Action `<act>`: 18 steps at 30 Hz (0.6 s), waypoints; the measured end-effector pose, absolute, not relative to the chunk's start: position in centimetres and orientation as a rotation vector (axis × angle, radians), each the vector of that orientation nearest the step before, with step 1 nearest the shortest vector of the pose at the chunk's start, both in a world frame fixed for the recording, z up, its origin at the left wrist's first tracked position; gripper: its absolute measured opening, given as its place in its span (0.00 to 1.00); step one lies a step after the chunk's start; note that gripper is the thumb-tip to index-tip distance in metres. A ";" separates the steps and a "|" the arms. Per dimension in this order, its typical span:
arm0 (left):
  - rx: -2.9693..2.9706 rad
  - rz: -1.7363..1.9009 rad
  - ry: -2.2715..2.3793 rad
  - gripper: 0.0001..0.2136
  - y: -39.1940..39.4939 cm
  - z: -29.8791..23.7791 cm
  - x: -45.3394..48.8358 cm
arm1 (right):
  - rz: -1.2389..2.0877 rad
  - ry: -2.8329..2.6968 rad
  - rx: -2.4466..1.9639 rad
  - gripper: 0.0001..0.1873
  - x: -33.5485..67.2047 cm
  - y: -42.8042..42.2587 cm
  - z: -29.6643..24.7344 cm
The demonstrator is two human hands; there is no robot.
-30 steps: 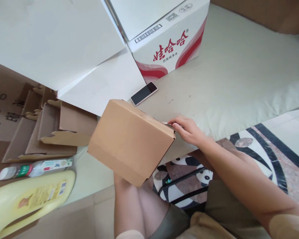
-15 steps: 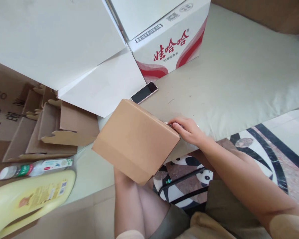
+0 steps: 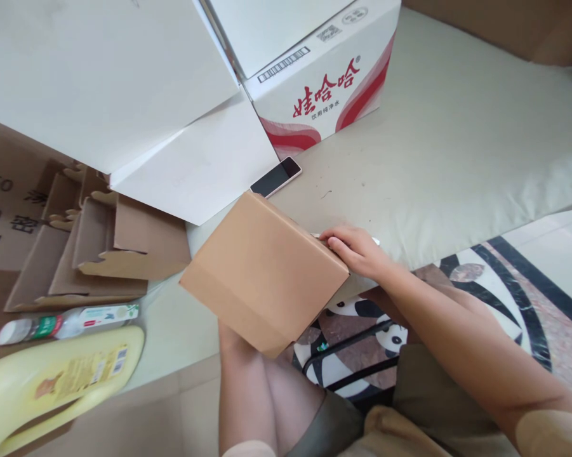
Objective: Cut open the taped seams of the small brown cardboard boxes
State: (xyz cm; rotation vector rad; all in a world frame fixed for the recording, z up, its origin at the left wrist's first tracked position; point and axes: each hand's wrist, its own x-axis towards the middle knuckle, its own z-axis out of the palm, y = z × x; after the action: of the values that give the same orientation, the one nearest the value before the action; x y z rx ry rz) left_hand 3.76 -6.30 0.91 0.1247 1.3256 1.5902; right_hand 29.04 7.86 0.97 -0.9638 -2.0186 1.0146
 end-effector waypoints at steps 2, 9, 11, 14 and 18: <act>0.132 1.584 1.338 0.20 -6.3 0.8 3.5 | 1.035 -2.017 -0.959 0.20 28.9 7.9 0.9; 0.117 1.558 1.280 0.15 -5.7 2.4 4.5 | 1.101 -2.033 -0.966 0.19 28.7 7.6 0.7; 0.098 1.564 1.295 0.15 -5.5 2.9 4.9 | 1.121 -2.041 -0.984 0.19 28.6 7.6 0.7; 0.095 1.564 1.335 0.16 -5.5 3.2 5.3 | 1.163 -2.059 -1.017 0.19 28.5 7.6 0.7; 0.126 1.581 1.338 0.17 -5.6 3.1 5.0 | 1.217 -2.063 -1.028 0.20 28.3 7.6 0.6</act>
State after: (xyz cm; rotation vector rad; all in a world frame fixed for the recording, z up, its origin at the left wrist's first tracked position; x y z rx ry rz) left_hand 5.01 -5.61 3.06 0.1257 1.3383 1.5809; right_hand 28.29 7.61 0.60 -1.0276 -2.0628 1.2171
